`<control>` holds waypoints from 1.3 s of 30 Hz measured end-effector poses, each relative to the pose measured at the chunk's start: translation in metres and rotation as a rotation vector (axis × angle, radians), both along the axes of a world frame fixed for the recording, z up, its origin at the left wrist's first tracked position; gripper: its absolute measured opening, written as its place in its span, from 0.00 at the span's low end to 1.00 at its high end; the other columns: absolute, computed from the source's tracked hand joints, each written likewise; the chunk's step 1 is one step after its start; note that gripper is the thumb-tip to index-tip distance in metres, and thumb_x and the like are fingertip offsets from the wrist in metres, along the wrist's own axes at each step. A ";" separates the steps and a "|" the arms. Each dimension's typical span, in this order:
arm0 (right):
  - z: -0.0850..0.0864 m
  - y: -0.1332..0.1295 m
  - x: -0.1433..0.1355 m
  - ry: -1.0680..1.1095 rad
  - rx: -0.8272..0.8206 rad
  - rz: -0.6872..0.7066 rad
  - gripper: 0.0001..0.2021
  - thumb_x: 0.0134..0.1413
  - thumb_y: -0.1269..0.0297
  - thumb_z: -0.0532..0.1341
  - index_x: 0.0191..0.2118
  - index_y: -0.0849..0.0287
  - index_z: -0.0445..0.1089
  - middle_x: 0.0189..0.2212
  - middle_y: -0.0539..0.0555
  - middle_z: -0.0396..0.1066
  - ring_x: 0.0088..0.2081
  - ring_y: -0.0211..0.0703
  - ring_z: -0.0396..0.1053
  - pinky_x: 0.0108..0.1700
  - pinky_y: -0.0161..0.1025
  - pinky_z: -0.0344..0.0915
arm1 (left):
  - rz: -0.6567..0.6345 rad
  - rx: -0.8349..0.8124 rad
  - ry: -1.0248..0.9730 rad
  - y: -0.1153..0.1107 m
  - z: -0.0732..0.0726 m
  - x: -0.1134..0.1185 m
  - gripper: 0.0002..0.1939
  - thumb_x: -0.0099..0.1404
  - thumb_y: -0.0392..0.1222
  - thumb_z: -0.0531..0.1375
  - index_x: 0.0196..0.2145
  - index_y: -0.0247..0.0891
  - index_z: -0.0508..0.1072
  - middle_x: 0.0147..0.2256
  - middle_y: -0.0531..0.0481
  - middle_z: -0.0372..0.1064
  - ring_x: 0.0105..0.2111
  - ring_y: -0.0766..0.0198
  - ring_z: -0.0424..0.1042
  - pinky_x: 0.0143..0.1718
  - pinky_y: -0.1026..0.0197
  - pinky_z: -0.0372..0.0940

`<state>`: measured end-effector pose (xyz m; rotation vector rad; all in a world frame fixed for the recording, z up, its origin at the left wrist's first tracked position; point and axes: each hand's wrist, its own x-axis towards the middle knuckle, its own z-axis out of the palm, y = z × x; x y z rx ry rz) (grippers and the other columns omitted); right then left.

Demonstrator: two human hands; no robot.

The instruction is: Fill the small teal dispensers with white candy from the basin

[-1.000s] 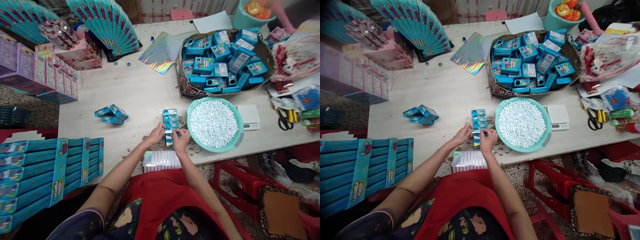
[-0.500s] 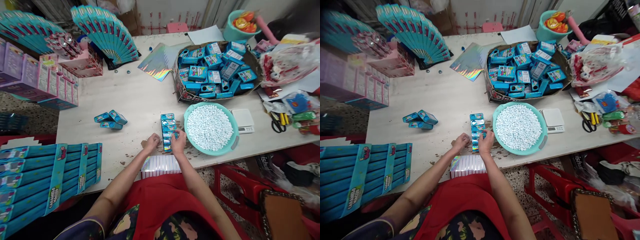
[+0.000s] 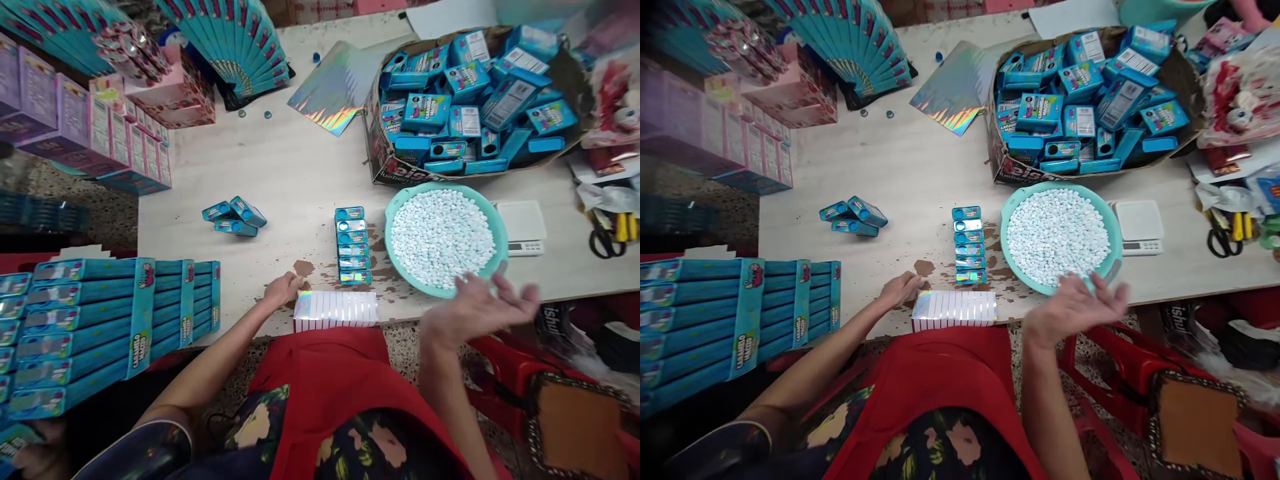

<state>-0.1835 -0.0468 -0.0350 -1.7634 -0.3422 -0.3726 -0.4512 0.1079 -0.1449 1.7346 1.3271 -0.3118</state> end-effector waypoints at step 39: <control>-0.081 0.024 -0.128 0.107 -0.587 1.232 0.06 0.59 0.66 0.58 0.32 0.57 0.71 0.29 0.52 0.71 0.34 0.42 0.66 0.39 0.39 0.62 | 0.457 -0.082 -0.465 -0.026 -0.003 -0.001 0.19 0.57 0.53 0.56 0.39 0.38 0.75 0.41 0.45 0.73 0.44 0.57 0.69 0.42 0.59 0.62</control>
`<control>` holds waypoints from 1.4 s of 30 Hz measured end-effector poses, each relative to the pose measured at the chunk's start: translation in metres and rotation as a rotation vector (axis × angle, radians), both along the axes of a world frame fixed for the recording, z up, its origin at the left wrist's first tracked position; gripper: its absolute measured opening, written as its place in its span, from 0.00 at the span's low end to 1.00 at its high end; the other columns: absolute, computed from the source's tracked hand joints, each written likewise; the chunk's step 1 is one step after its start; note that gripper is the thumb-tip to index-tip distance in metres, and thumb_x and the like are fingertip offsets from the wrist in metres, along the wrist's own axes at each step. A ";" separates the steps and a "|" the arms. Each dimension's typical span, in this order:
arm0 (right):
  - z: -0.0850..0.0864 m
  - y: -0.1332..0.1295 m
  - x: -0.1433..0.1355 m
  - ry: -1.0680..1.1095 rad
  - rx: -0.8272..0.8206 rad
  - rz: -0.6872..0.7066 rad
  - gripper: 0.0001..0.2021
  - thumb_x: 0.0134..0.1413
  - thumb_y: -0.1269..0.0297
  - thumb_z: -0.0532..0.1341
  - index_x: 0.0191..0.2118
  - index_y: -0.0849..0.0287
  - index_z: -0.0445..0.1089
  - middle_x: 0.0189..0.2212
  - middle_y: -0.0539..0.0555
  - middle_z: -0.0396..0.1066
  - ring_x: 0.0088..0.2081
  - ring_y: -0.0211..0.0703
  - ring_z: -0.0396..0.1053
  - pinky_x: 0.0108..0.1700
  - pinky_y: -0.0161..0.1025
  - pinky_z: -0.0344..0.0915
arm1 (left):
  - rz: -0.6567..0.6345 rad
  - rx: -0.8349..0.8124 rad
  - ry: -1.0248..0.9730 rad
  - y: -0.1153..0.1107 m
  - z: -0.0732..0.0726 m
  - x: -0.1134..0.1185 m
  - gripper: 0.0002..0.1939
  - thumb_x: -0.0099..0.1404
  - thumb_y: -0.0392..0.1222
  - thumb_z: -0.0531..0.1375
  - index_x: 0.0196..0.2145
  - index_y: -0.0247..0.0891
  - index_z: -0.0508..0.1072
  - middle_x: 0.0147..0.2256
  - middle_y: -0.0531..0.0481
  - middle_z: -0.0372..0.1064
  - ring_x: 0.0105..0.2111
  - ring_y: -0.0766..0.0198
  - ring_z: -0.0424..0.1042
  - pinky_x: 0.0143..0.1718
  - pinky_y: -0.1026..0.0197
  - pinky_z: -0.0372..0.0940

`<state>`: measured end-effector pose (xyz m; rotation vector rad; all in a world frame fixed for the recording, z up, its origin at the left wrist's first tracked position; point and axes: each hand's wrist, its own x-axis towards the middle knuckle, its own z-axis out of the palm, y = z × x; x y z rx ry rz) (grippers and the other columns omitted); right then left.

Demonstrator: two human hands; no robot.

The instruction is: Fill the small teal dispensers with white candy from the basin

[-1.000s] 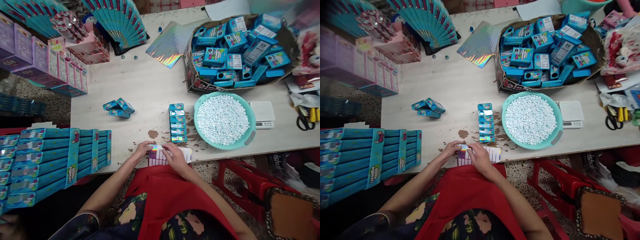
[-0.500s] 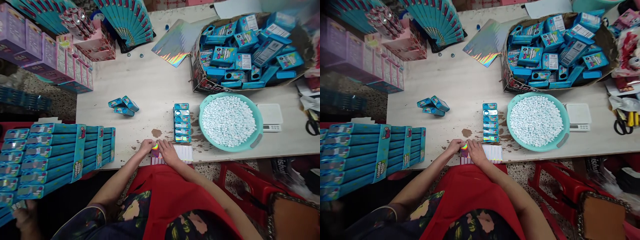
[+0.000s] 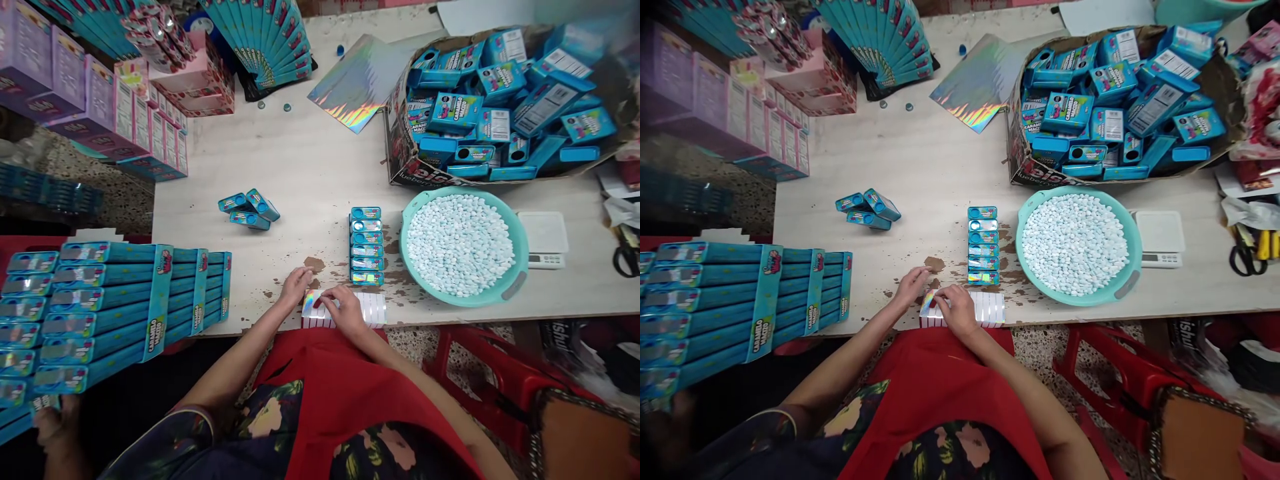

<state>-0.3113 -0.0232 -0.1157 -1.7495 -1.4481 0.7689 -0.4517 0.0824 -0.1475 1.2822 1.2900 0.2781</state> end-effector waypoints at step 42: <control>0.000 0.078 0.106 -0.240 -0.025 -0.747 0.12 0.58 0.68 0.49 0.43 0.63 0.65 0.40 0.62 0.68 0.45 0.51 0.64 0.48 0.47 0.60 | -0.391 0.326 0.173 0.028 0.005 0.096 0.29 0.59 0.58 0.56 0.53 0.39 0.67 0.61 0.41 0.55 0.61 0.45 0.49 0.57 0.49 0.49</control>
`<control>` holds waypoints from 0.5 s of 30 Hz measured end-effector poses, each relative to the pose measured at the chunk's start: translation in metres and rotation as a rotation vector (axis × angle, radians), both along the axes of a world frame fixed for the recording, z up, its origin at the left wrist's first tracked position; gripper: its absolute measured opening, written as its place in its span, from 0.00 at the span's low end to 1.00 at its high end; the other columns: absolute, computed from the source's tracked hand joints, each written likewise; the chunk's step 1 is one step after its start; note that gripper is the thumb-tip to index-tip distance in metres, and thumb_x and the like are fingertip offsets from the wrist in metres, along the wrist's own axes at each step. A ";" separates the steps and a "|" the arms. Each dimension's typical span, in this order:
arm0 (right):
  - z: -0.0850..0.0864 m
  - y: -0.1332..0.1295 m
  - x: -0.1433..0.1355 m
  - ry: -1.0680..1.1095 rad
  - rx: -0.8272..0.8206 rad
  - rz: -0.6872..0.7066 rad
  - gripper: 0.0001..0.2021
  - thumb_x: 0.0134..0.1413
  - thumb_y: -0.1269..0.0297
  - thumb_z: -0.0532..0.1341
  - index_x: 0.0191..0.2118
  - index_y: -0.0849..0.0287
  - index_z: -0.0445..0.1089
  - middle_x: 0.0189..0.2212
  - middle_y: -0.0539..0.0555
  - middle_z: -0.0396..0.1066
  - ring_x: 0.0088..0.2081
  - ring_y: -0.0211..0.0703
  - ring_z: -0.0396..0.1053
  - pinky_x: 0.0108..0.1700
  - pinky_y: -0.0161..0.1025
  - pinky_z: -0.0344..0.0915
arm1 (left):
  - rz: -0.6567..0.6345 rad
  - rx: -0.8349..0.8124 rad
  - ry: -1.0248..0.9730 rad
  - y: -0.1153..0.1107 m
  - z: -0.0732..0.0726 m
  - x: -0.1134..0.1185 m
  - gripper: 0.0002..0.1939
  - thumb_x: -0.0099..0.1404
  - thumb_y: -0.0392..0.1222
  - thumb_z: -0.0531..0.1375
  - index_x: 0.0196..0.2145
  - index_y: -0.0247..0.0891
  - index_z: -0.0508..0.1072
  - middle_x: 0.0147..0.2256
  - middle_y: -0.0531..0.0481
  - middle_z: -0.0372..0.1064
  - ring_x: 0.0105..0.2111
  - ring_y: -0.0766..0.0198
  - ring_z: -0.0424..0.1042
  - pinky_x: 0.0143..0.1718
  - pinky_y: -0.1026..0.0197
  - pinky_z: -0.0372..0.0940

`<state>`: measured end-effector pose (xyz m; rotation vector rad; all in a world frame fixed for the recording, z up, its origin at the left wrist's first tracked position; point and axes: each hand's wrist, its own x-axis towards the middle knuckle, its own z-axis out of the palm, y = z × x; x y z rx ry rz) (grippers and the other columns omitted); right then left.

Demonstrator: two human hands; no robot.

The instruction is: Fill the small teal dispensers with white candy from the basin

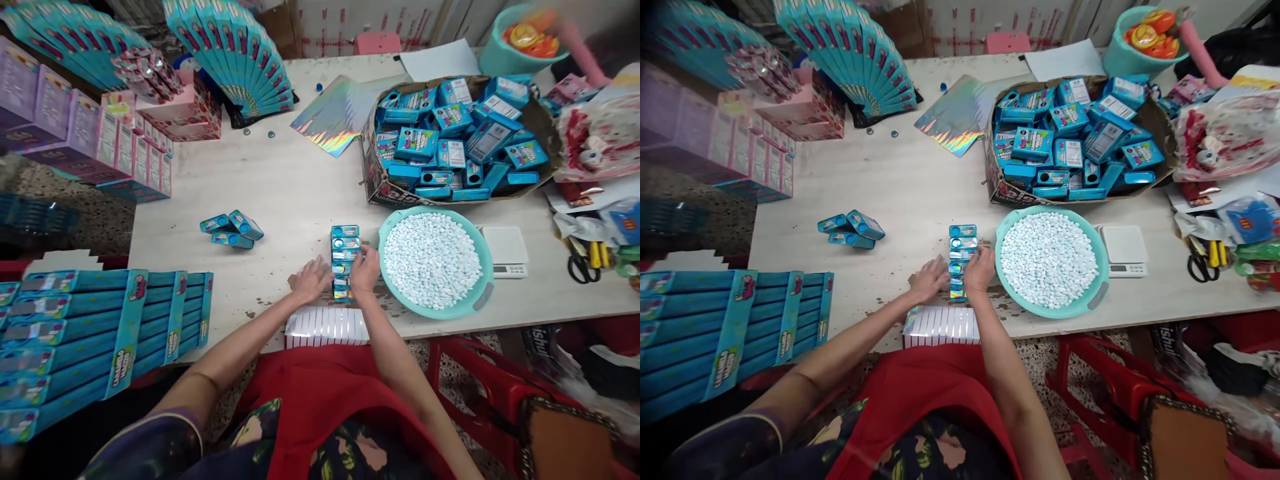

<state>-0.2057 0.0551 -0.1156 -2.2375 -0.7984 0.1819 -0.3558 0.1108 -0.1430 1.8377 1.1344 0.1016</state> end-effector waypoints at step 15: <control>-0.047 -0.055 -0.109 -0.079 -0.436 0.890 0.13 0.59 0.62 0.57 0.49 0.54 0.67 0.42 0.57 0.71 0.44 0.50 0.65 0.45 0.44 0.61 | 0.565 -0.643 -0.200 -0.049 -0.021 -0.111 0.22 0.45 0.45 0.64 0.39 0.36 0.69 0.22 0.56 0.66 0.23 0.67 0.66 0.27 0.64 0.60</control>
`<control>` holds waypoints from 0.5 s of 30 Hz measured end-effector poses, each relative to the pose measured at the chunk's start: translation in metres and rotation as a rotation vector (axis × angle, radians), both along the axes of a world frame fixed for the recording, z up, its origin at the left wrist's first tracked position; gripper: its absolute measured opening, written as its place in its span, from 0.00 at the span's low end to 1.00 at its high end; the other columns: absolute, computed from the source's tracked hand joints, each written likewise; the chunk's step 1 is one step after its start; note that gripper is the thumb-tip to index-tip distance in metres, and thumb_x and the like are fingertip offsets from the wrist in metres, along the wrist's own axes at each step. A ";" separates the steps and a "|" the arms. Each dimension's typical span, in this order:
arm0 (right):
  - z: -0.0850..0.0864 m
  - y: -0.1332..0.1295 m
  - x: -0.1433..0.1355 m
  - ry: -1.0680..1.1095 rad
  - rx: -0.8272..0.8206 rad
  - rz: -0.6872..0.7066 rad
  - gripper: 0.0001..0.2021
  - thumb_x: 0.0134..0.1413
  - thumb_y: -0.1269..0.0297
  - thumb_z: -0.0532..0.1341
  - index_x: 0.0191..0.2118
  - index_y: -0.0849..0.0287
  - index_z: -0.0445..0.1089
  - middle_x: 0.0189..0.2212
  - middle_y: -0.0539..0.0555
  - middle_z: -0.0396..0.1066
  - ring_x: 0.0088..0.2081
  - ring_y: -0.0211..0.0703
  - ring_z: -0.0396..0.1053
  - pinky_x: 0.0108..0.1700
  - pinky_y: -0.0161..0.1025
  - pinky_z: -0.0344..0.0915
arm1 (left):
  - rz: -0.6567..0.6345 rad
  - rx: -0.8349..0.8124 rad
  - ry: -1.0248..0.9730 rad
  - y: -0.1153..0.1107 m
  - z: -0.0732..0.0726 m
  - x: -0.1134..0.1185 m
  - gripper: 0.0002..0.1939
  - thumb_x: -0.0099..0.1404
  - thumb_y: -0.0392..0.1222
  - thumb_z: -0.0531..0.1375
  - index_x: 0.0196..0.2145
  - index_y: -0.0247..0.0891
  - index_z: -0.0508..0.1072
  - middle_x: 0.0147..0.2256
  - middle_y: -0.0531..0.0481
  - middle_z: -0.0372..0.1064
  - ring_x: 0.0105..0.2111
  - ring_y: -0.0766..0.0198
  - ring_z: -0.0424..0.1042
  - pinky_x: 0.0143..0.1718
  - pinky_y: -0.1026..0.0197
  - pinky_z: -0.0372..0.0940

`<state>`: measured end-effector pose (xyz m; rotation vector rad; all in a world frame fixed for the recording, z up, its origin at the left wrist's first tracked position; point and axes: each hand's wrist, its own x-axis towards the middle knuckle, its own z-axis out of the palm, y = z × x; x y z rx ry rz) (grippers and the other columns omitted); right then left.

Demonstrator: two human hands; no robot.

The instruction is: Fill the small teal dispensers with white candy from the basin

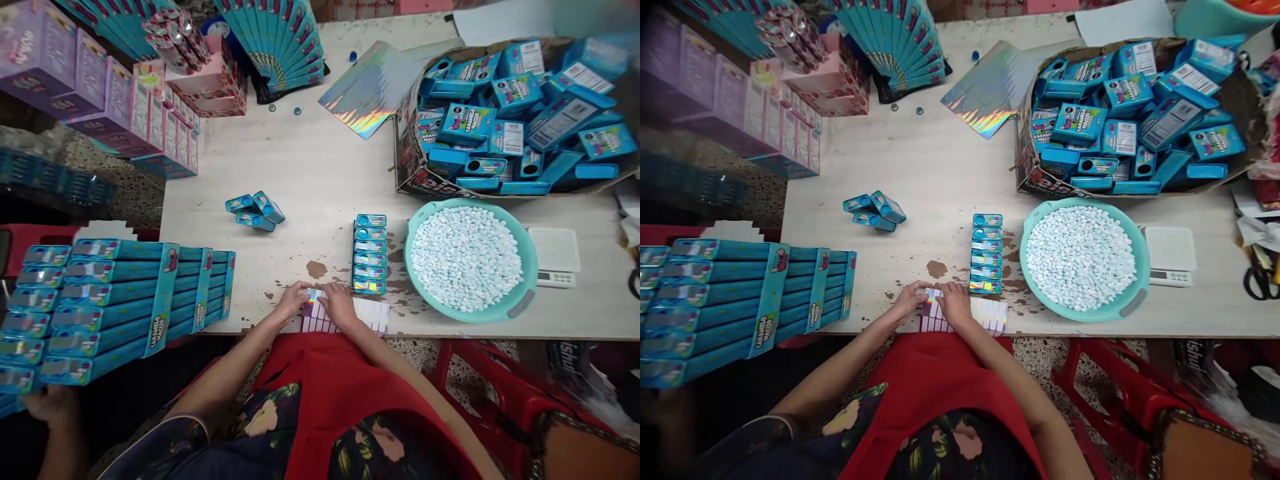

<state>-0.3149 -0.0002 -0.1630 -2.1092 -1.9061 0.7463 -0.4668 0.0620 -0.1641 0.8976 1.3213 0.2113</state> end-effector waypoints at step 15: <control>0.003 -0.005 -0.019 -0.019 0.102 0.291 0.16 0.60 0.74 0.53 0.54 0.62 0.64 0.56 0.61 0.63 0.56 0.49 0.57 0.52 0.45 0.56 | 0.019 -0.033 0.173 0.023 -0.001 0.001 0.09 0.43 0.40 0.66 0.23 0.31 0.73 0.18 0.51 0.67 0.19 0.70 0.64 0.23 0.65 0.61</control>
